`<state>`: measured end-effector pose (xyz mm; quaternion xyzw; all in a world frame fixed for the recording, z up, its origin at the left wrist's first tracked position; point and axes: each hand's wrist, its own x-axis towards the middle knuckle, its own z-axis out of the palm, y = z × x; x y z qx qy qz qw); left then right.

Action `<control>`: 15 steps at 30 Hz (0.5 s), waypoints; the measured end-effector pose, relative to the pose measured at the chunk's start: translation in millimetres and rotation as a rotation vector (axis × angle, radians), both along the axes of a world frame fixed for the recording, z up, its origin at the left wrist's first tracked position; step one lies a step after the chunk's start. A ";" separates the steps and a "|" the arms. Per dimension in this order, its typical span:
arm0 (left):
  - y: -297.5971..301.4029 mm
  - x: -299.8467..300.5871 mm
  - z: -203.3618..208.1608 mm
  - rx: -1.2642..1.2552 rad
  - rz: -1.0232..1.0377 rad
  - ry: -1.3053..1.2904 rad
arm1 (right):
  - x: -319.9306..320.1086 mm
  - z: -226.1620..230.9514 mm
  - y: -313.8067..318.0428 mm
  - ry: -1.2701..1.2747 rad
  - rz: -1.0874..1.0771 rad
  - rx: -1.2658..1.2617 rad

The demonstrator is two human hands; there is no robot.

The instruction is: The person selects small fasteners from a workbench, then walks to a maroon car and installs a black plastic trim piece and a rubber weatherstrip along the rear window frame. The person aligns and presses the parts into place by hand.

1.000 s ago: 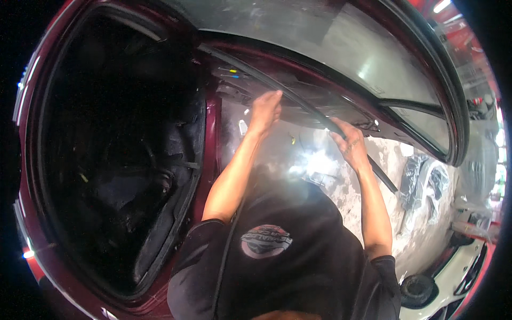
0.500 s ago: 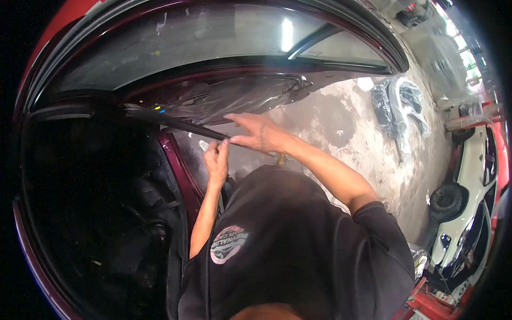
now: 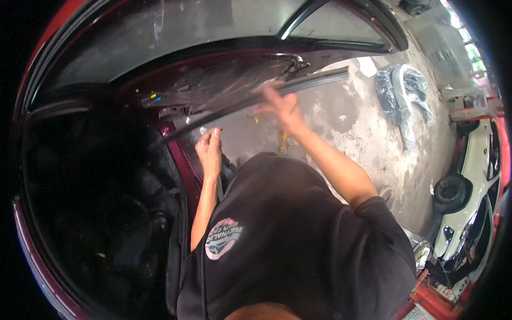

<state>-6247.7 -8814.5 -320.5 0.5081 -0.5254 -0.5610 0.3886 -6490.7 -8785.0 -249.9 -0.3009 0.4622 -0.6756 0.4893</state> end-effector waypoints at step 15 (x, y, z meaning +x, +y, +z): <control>-70.4 14.5 8.6 0.243 0.082 0.851 | -58.1 -41.9 7.5 -0.345 0.111 0.008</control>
